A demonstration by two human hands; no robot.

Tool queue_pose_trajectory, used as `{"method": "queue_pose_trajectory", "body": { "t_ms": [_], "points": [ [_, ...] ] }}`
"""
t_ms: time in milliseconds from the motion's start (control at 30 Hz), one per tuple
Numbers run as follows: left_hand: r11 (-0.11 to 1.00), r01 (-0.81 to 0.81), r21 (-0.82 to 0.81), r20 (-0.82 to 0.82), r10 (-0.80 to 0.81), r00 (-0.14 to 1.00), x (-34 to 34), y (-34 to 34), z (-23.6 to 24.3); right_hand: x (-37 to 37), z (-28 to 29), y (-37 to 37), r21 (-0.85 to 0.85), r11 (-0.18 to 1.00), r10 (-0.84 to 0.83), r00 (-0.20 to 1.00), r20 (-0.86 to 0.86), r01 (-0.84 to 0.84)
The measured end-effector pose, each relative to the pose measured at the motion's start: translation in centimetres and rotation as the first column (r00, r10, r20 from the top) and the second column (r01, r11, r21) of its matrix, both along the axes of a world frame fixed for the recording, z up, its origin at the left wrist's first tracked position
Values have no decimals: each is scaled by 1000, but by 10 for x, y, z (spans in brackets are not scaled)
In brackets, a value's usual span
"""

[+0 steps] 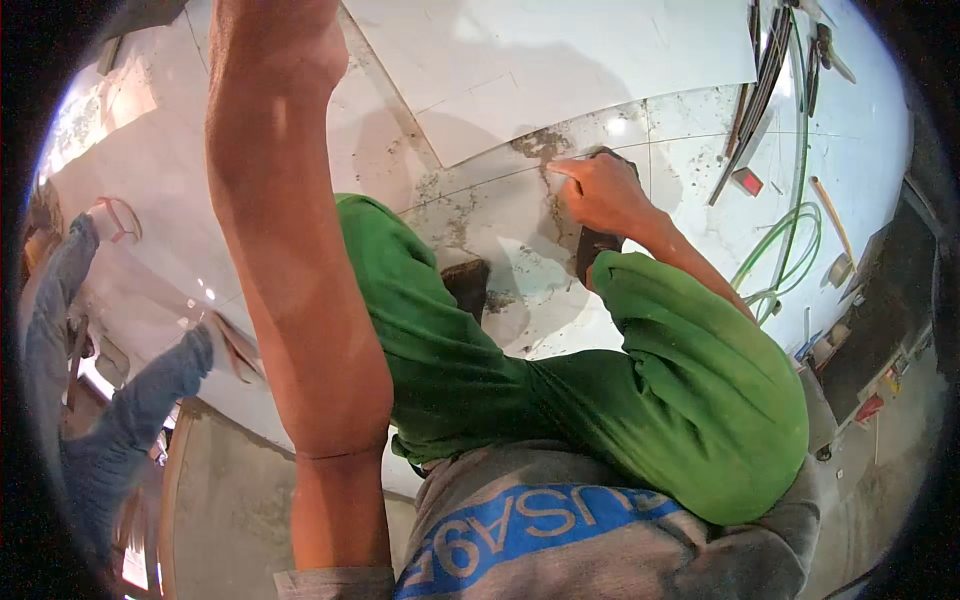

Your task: The person marks a floor tile with a pencil using a square, carries the tile to an outdoor workspace, and uses an angle grinder to cut the tile along the marked line.

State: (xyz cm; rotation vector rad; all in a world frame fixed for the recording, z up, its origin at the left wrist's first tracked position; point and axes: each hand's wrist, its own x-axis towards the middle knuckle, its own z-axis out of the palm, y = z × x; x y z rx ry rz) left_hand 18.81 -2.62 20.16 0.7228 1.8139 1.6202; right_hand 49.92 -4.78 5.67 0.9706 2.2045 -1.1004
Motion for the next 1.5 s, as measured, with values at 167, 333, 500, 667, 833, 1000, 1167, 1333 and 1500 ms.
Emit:
{"method": "queue_pose_trajectory", "body": {
  "t_ms": [167,333,500,667,833,1000,1167,1333,1500],
  "points": [
    [973,194,-125,58,-188,980,-54,-13,-2,56,-31,14,142,905,-366,903,-224,402],
    [853,155,-498,-78,-222,972,-101,-33,-42,112,-50,81,-16,536,-820,516,-249,844],
    [778,150,-610,-31,-213,977,-89,-36,-64,147,-52,158,137,462,-766,472,-436,876],
    [683,247,-687,155,-195,968,-34,-71,-110,192,-58,231,512,476,-590,691,-417,715],
    [622,47,-782,141,102,985,65,-102,-168,208,-84,265,742,441,-496,826,-268,506],
    [550,44,-834,77,37,996,74,-101,-177,200,-93,271,759,479,-479,856,-196,442],
    [753,-1,-658,254,223,941,73,-117,-200,203,-93,285,696,573,-533,842,-85,433],
    [833,-88,-546,282,282,917,78,-124,-217,200,-75,295,674,654,-479,878,16,344],
    [744,-235,-626,123,391,912,74,-121,-234,185,-52,300,534,811,-346,932,108,239]
  ]
}}
